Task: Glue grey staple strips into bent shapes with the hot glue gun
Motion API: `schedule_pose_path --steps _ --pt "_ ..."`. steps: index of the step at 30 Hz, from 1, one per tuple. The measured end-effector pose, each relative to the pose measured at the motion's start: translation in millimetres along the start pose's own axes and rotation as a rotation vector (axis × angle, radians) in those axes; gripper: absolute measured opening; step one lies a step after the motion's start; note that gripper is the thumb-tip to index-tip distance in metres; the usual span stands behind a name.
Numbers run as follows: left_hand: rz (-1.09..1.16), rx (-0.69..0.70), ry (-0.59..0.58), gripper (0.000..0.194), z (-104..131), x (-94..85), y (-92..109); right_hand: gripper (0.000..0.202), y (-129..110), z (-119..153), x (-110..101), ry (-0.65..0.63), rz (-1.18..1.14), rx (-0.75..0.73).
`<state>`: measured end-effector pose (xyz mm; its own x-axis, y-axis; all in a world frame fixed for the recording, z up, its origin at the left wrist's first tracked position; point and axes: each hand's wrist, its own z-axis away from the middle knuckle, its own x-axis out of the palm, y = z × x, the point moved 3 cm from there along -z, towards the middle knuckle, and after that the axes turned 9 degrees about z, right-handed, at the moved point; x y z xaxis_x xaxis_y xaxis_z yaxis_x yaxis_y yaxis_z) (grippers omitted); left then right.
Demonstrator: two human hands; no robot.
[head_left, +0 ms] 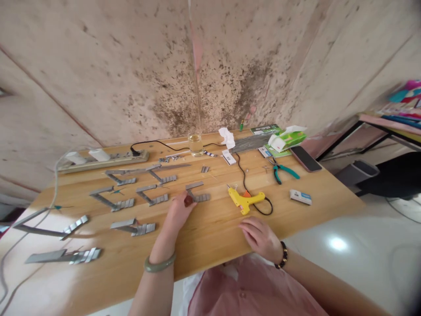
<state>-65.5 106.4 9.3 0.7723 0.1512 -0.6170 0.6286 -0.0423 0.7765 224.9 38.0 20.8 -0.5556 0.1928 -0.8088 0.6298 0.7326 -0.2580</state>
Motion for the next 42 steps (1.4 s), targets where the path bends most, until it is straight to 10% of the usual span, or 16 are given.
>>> schedule_pose_path --steps 9,42 --pt "0.06 -0.012 0.025 0.043 -1.1 -4.1 4.3 0.028 0.8 -1.5 -1.3 -0.005 -0.04 -0.003" --pt "0.099 -0.105 0.137 0.038 4.1 -2.0 6.5 0.026 2.5 0.0 -1.6 -0.109 -0.16 -0.028"
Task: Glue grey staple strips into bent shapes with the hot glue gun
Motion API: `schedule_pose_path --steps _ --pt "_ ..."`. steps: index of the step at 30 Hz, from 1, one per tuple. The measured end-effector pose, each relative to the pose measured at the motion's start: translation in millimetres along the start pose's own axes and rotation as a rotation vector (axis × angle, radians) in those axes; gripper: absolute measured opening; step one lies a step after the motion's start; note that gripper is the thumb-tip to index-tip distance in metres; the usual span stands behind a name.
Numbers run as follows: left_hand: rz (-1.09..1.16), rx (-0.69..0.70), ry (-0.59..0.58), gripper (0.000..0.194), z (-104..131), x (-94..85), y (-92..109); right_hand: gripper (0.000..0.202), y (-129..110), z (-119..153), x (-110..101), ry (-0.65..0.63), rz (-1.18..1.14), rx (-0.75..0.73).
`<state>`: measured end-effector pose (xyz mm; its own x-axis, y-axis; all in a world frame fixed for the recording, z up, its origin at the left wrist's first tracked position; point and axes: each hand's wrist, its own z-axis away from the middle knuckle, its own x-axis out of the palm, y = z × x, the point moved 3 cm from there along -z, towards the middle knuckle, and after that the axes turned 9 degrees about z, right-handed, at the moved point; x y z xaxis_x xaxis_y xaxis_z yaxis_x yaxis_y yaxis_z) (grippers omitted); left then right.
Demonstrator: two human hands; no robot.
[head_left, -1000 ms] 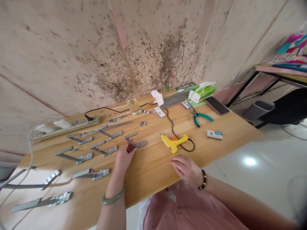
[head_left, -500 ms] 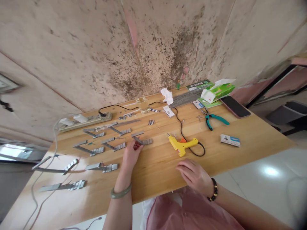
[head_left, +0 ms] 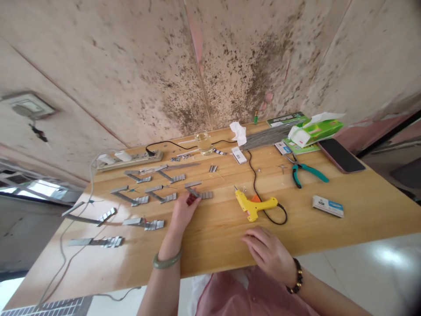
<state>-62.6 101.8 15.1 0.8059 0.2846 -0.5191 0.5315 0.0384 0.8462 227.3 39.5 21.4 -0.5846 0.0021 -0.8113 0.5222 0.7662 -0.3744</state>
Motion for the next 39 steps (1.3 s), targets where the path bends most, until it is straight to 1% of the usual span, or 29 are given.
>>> schedule_pose_path --steps 7,9,14,19,27,31,39 --pt "-0.072 0.019 0.053 0.029 -1 0.8 -2 0.025 -1 -1 -2 -0.012 -0.025 -0.014" --pt "-0.106 0.018 0.072 0.029 0 1.1 -2 0.025 0 0 -1 -0.024 -0.036 -0.019" --pt "-0.111 0.023 0.1 0.032 2 1.8 2 0.024 1 0 -1 -0.013 -0.039 -0.028" --pt "-0.097 0.02 0.106 0.033 3 2.4 1 0.023 -1 -1 -4 -0.01 -0.015 -0.056" --pt "-0.07 -0.03 0.104 0.029 5 0.7 0 0.025 1 2 0 -0.002 -0.048 -0.049" --pt "-0.06 -0.075 0.095 0.03 4 -1.0 5 0.025 2 3 0 -0.006 -0.056 -0.054" --pt "-0.097 -0.092 0.067 0.027 5 -1.0 21 0.025 2 2 -1 -0.011 -0.061 -0.051"
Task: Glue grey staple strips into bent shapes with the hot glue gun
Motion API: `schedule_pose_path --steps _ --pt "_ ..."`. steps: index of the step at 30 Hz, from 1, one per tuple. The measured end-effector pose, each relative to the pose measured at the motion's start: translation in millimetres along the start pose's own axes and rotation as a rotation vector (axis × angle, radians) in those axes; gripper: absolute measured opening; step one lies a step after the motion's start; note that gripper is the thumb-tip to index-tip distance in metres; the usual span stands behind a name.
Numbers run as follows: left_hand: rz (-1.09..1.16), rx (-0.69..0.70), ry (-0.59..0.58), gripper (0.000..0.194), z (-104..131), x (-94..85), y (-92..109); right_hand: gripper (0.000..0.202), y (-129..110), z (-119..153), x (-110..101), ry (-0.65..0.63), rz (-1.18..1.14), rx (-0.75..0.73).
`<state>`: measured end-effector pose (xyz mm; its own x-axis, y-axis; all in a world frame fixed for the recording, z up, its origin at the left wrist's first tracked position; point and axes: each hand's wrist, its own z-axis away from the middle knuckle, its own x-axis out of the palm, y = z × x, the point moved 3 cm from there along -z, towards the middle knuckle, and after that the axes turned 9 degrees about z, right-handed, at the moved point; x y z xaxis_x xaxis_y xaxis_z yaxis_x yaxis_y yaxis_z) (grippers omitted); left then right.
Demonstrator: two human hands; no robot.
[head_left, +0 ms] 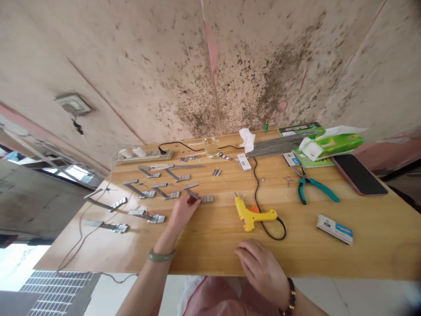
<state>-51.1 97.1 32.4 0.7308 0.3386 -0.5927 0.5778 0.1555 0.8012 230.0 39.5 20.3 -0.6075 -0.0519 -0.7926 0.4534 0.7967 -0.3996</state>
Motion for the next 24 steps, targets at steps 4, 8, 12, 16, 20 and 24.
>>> schedule_pose_path --steps 4,8,12,16,20,24 --pt "0.004 -0.001 -0.046 0.022 5 1.6 5 0.025 1 1 2 -0.001 0.011 -0.007" --pt "0.002 -0.003 -0.071 0.022 13 1.8 8 0.024 2 2 3 -0.012 0.003 0.005" --pt "0.006 -0.01 -0.088 0.019 24 -0.6 6 0.025 2 2 3 -0.017 0.0 0.007" --pt "-0.003 0.01 -0.098 0.018 38 -7.5 2 0.024 1 1 1 -0.009 0.02 0.008" --pt "-0.023 0.015 -0.131 0.017 51 -18.4 4 0.024 0 0 0 -0.008 0.026 0.007" --pt "0.02 0.008 -0.136 0.016 58 -31.4 10 0.026 1 1 1 -0.019 0.018 0.022"
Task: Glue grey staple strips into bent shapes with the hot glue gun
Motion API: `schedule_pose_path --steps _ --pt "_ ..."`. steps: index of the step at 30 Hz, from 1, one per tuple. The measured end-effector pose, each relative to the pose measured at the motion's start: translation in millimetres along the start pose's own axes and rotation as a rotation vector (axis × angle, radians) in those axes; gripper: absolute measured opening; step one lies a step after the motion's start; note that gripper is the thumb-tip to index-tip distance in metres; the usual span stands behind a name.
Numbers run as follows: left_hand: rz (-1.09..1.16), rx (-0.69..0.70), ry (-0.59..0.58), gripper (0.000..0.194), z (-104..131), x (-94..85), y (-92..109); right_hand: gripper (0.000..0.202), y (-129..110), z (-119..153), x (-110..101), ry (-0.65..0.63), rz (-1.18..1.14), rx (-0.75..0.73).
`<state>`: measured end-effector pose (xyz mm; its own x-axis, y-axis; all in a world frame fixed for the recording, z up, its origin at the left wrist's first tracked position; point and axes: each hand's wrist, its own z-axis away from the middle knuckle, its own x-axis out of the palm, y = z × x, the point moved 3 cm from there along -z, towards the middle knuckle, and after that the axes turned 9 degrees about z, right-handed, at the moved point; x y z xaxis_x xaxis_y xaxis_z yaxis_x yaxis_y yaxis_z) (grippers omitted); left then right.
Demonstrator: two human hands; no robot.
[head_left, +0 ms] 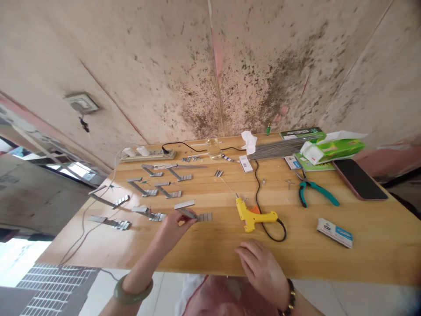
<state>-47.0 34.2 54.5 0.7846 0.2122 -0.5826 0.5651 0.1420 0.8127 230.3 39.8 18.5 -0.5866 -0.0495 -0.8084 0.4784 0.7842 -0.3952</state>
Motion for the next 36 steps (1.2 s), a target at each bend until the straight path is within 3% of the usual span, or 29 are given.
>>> schedule_pose_path --steps 4,9,16,20,23,27,32,36 --pt "0.019 -0.007 -0.009 0.02 -4 -12.2 12 0.027 0 1 2 -0.003 -0.007 0.002" --pt "-0.024 0.025 -0.018 0.023 -26 -28.5 46 0.027 0 0 1 0.015 -0.005 0.007" --pt "0.097 0.014 -0.003 0.034 -78 -59.0 86 0.029 1 1 2 0.022 -0.022 0.021" --pt "0.035 0.088 0.096 0.04 -115 -89.8 96 0.028 1 2 3 0.055 -0.028 0.036" --pt "-0.062 0.125 0.196 0.039 -144 -111.9 92 0.028 2 1 3 0.089 -0.028 0.035" --pt "0.041 0.034 0.235 0.032 -181 -127.0 63 0.028 3 -2 2 0.101 -0.017 0.015" --pt "0.212 -0.114 0.133 0.04 -212 -121.9 19 0.028 3 -6 2 0.11 0.033 -0.006" --pt "0.296 -0.179 0.04 0.048 -226 -113.4 3 0.028 4 -9 2 0.161 0.056 -0.029"
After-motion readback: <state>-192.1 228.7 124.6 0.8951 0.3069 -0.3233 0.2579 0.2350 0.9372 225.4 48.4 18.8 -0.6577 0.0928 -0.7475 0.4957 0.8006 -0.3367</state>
